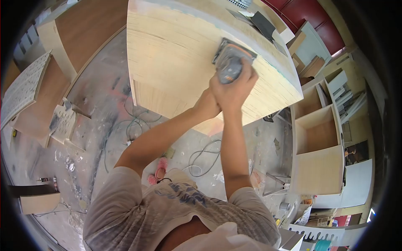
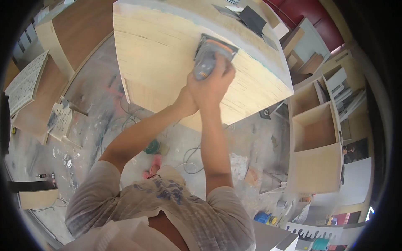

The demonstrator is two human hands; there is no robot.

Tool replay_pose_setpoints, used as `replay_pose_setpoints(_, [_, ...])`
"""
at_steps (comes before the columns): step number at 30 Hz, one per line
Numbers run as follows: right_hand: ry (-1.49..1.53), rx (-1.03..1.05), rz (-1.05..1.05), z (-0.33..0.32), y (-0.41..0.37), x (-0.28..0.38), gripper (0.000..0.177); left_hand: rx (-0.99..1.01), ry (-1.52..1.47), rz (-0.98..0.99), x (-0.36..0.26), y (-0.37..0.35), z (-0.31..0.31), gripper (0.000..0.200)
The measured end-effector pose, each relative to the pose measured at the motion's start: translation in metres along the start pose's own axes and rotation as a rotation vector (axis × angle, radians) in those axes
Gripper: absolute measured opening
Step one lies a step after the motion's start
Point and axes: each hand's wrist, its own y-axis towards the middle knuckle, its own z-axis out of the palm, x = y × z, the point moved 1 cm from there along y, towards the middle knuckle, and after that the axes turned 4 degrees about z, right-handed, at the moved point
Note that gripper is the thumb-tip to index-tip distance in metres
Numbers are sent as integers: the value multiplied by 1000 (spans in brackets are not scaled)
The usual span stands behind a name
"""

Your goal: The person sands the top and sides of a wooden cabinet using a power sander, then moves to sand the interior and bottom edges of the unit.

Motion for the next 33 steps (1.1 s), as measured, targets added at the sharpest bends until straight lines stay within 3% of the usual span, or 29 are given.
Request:
replay_pose_setpoints(3, [-9, 131, 11, 26, -17, 12, 69, -88, 3, -179, 26, -14, -14, 45])
replay_pose_setpoints(6, [22, 184, -35, 48, -19, 28, 68, -111, 87, -146, 65, -16, -26, 48])
replay_pose_setpoints(8, [29, 185, -20, 54, -13, 31, 68, -91, 434, -38, 85, -5, -27, 57])
replay_pose_setpoints(9, [16, 162, -41, 51, -8, 35, 68, -81, 430, -32, 78, 1, -32, 57])
replay_pose_setpoints(11, [-2, 144, -47, 48, -6, 33, 67, -150, -62, -21, 53, -1, -45, 46])
replay_pose_setpoints(12, [-13, 59, -32, 43, -6, 27, 71, -139, -63, -35, 40, 0, -52, 46])
replay_pose_setpoints(14, [-14, -18, -27, 38, -11, 23, 74, 65, -215, -264, 20, 8, -63, 43])
replay_pose_setpoints(16, [14, -141, 60, 40, -20, 20, 85, 67, -186, -186, 15, 15, -71, 40])
replay_pose_setpoints(20, [-19, -154, -17, 60, -16, 39, 92, 96, -176, 7, 32, 25, -97, 31])
replay_pose_setpoints(26, [9, -108, -70, 101, -8, 95, 88, 195, -189, -43, 42, 30, -183, 28])
replay_pose_setpoints(28, [24, -73, -70, 128, -16, 111, 87, 190, -195, 10, 70, 23, -201, 29])
replay_pose_setpoints(33, [19, -27, -127, 169, -23, 143, 83, 144, -492, -150, 119, 3, -224, 33])
